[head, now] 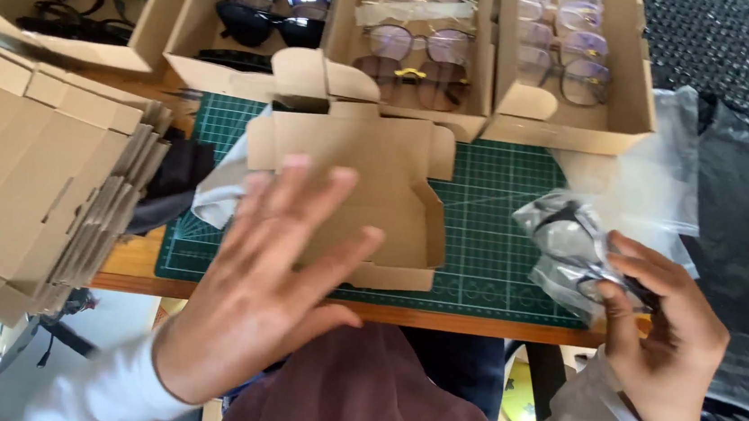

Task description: The person cleans a pair of black eyeglasses with a white cloth, wiping the lenses and frame. They then place the glasses into a small plastic bag, followed by a piece of black bubble wrap, and finally into a cardboard box which is then placed into a black shipping bag.

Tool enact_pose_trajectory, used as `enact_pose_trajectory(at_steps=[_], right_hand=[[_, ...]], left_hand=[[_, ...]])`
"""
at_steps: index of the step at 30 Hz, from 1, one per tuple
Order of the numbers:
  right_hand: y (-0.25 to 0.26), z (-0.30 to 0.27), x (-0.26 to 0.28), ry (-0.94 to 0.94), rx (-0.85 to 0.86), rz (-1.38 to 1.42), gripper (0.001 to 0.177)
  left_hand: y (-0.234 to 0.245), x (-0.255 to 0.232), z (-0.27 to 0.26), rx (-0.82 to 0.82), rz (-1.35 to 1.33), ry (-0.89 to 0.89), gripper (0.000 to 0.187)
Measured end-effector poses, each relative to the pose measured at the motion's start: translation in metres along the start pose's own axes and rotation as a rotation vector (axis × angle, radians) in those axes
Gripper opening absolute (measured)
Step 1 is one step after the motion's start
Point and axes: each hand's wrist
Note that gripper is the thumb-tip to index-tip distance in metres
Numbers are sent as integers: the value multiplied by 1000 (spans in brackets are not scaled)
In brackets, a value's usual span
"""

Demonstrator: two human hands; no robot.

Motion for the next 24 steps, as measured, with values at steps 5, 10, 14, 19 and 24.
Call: enact_pose_trajectory(at_steps=[5,10,14,19,24], right_hand=[[12,-16,-24,32,-239,87,27],[9,-27,-51,51,-482,173,30],[2,-35,-72,-55,-569,277,27],[1,-29,-77,-102,-478,345,27],[2,-28,-82,-121,-462,374,25]], left_hand=[[0,-33,123,129,-118,-474,47],[-124,-87,293,-224,-45,-597,14],[-265,-134,421,-160,-30,-533,43],[-312,-156,454,166,-38,-339,34],[-328,-160,458,148,42,-283,43]])
Point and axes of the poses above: each hand's wrist, its own z-axis towards the middle knuckle, its own y-axis out of the back of the hand, x = y × z, and after that the axes turned 8 degrees about z, right-handed
